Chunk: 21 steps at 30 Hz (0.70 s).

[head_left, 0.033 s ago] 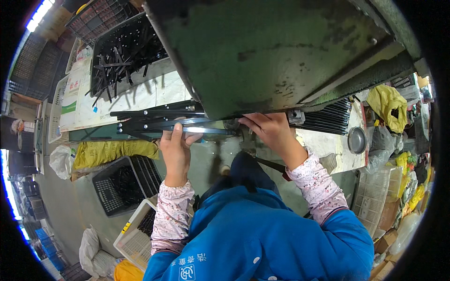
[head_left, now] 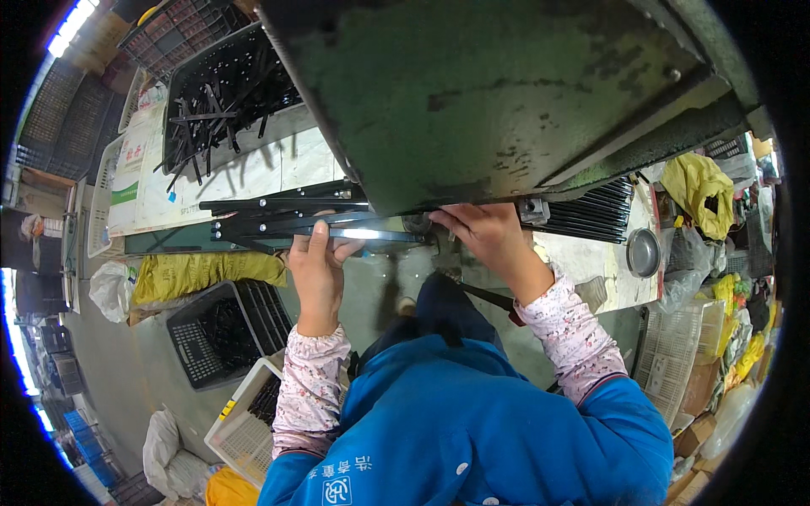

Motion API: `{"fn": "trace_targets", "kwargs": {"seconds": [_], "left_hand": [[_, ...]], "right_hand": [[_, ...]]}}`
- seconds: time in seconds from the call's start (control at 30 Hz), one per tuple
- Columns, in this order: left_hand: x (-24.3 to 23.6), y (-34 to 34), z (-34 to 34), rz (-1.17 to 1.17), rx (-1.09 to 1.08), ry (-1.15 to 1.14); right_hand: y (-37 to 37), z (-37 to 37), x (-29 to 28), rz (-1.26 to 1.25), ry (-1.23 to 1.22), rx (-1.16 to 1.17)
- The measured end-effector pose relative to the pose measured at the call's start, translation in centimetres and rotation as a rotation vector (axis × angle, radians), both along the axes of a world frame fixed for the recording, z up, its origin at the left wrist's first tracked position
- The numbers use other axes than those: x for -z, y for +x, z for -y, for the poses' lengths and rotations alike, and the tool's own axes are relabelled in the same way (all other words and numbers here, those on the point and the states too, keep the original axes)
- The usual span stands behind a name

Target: The person repeatedly feeds black rods into a green press machine, activates the press, and removes the processed rods. The person handles the rods one at a time and places them into a nearby container after each cycle.

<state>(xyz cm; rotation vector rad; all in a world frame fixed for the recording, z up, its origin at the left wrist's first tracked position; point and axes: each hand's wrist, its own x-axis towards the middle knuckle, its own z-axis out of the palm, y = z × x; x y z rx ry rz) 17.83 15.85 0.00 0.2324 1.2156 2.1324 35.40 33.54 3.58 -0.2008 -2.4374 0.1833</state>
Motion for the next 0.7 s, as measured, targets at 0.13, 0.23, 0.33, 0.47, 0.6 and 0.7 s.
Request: {"fn": "trace_targets", "kwargs": {"seconds": [0.13,0.23,0.33,0.47,0.6,0.7], "left_hand": [[0.1,0.4,-0.3,0.135,-0.045,-0.003],[-0.5,2.3,-0.9,0.106,0.067,0.027],[-0.3,3.9,-1.9,0.096,0.236,0.049],[-1.4,3.6,-2.4,0.079,0.254,0.067],[-2.4,3.1,-2.9,0.087,0.208,0.151],[-3.2,3.8,-4.2,0.071,0.141,0.183]], "right_hand": [[0.4,-2.1,1.8,0.247,-0.198,0.100],[1.4,-5.5,6.8,0.264,-0.796,0.181],[1.3,-6.9,12.8,0.315,-0.786,0.236],[-0.7,-7.3,20.3,0.227,-0.709,0.295],[-2.5,-7.0,18.6,0.042,-0.363,0.262],[-1.9,-8.6,21.6,0.044,-0.284,0.308]]}}
